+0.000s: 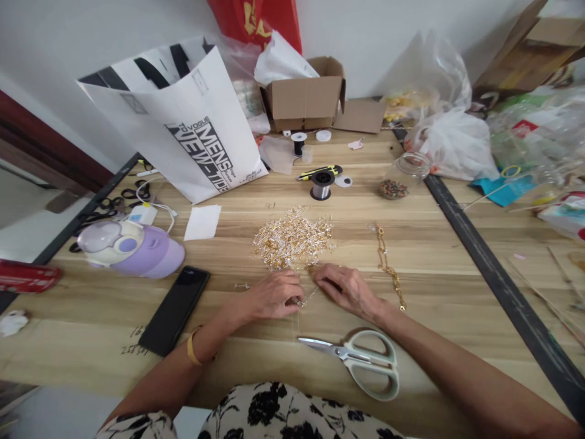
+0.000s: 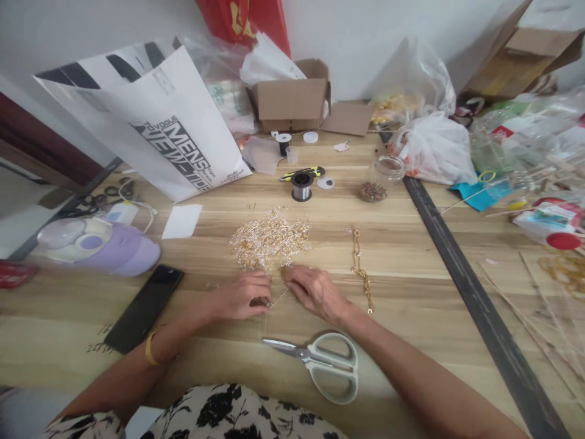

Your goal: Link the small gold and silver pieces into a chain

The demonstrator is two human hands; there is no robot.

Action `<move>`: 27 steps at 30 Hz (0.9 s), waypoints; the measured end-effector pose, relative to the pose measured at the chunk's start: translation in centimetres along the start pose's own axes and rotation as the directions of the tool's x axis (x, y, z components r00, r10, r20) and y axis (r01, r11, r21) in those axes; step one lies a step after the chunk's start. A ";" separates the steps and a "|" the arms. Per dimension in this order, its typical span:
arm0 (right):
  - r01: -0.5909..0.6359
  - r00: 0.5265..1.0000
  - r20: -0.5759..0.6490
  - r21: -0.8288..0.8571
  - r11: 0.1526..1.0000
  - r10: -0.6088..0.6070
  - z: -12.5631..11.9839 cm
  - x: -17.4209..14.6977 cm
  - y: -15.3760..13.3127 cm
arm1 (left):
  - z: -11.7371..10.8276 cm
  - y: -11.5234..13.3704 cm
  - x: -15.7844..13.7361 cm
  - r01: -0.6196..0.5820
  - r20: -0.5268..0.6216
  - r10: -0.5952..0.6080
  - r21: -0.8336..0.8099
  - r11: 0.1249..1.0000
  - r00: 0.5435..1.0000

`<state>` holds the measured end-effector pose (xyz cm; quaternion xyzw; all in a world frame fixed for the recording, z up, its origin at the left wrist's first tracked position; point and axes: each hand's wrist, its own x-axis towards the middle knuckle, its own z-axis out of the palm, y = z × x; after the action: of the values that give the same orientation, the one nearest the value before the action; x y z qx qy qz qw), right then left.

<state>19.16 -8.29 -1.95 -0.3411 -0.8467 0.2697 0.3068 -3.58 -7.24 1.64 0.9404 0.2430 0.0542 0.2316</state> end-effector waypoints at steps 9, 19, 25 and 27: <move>0.049 0.998 0.036 -0.173 0.984 -0.043 0.2 -0.4 0.0 | -1.4 0.5 0.0 0.031 0.074 -0.026 -0.072 0.997 0.997; 0.095 0.995 0.036 -0.253 0.963 -0.089 0.3 -0.6 -0.3 | -5.6 -1.5 -2.3 0.284 -0.004 -0.285 -0.071 0.956 0.958; 0.134 0.991 0.034 -0.275 0.952 -0.130 0.2 -0.5 -0.6 | -4.6 -1.4 -1.9 0.194 0.084 -0.187 -0.079 0.978 0.979; 0.137 0.990 0.027 -0.284 0.949 -0.135 0.2 -0.6 -0.5 | -4.3 -1.3 -1.7 0.200 0.127 -0.191 -0.061 0.978 0.973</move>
<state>19.13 -9.10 -1.94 -0.3216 -0.8993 0.1243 0.2691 -6.58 -5.32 4.84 0.9043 0.3180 -0.0168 0.2843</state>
